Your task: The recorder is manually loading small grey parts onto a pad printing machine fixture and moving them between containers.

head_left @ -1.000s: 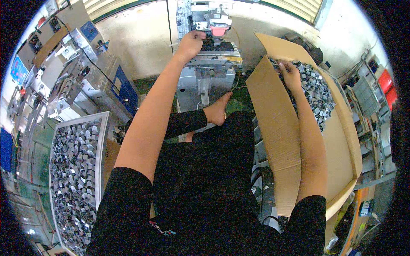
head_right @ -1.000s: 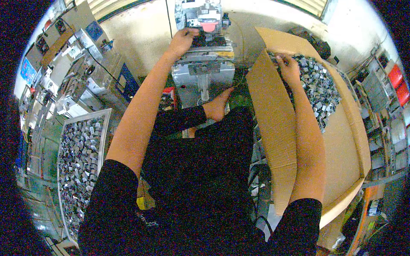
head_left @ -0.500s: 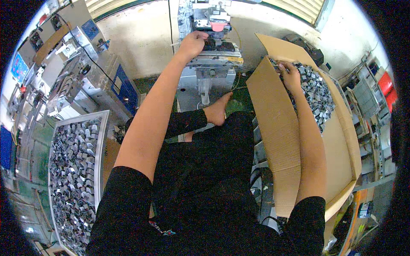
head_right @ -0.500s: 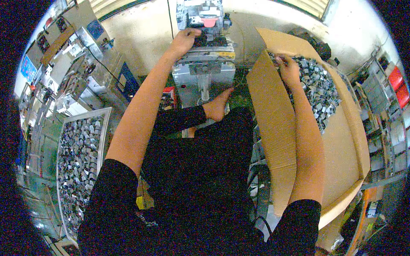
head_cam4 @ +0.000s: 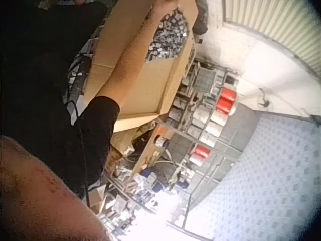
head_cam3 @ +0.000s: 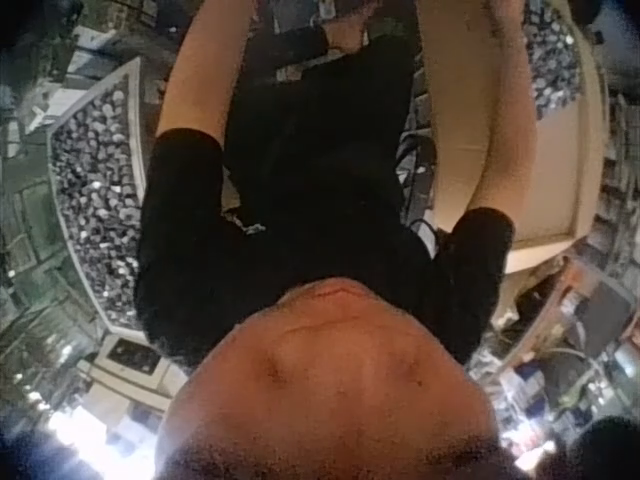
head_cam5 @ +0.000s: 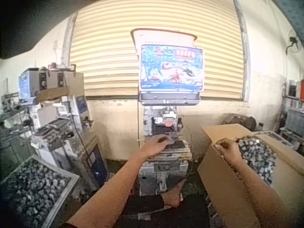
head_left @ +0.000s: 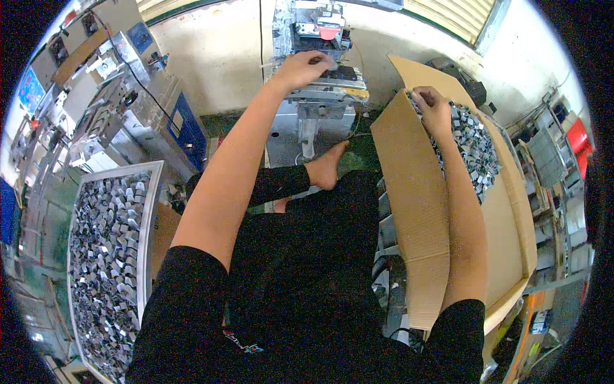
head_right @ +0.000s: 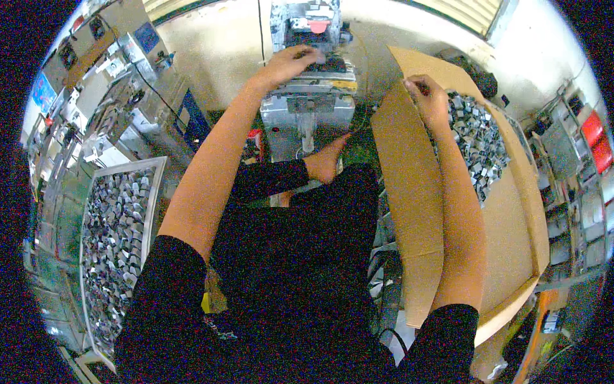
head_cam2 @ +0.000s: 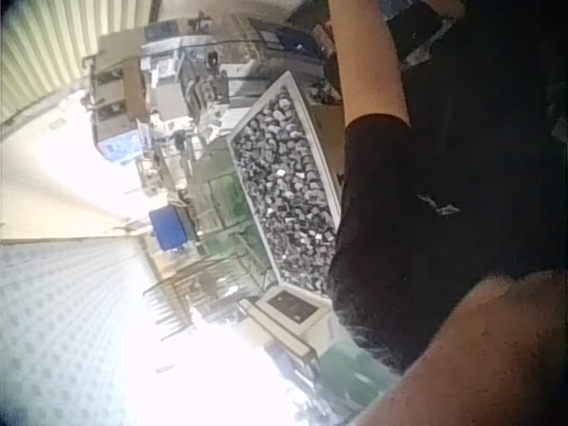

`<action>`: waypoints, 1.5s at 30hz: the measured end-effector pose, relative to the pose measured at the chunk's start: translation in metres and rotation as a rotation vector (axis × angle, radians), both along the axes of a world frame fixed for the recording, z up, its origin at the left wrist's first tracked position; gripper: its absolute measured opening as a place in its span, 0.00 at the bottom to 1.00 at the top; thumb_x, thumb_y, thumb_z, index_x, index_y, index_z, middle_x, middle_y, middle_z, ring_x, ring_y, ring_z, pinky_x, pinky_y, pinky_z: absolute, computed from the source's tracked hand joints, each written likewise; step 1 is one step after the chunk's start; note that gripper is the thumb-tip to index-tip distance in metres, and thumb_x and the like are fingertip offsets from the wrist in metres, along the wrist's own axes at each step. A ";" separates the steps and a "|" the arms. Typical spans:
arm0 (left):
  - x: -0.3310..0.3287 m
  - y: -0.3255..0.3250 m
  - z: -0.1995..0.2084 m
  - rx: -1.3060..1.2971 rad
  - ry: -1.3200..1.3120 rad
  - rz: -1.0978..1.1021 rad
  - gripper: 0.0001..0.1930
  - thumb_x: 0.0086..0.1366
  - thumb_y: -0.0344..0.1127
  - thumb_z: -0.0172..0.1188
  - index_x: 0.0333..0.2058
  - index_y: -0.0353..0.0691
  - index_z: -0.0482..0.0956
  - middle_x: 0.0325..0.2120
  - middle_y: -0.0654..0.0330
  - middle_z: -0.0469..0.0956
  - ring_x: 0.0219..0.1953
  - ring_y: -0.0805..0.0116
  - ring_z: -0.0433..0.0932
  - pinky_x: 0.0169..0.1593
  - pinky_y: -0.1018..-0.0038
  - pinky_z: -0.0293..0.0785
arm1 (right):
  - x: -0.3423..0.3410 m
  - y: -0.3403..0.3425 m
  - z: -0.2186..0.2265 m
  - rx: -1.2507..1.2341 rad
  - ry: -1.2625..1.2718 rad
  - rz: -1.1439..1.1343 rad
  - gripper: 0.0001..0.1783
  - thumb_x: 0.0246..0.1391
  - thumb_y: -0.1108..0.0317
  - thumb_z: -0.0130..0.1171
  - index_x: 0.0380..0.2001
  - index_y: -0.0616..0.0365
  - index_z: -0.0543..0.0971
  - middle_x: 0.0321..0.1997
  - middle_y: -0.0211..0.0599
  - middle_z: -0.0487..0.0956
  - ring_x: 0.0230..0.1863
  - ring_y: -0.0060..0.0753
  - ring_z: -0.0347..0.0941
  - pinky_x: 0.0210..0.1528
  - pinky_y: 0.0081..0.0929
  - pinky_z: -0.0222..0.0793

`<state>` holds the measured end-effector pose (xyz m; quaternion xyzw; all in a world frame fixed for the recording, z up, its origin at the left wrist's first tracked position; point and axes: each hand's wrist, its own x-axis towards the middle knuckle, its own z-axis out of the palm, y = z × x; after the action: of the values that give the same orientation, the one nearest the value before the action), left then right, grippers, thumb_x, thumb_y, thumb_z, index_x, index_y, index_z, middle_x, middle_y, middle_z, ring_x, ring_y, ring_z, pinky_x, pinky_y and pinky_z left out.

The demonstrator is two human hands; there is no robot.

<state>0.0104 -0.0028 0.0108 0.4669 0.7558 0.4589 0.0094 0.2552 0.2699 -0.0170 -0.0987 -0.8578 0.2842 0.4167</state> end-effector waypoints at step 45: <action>0.038 -0.052 -0.012 0.736 -0.223 0.190 0.22 0.65 0.48 0.61 0.42 0.30 0.79 0.36 0.53 0.82 0.40 0.69 0.78 0.47 0.70 0.74 | -0.135 -0.152 0.023 0.245 -0.204 0.031 0.27 0.63 0.40 0.50 0.47 0.52 0.81 0.44 0.54 0.81 0.48 0.57 0.78 0.51 0.43 0.72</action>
<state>0.0487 -0.0549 -0.0009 0.3144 0.5751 0.7458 -0.1190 0.1203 0.1179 0.0063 -0.0625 -0.9254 0.1724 0.3318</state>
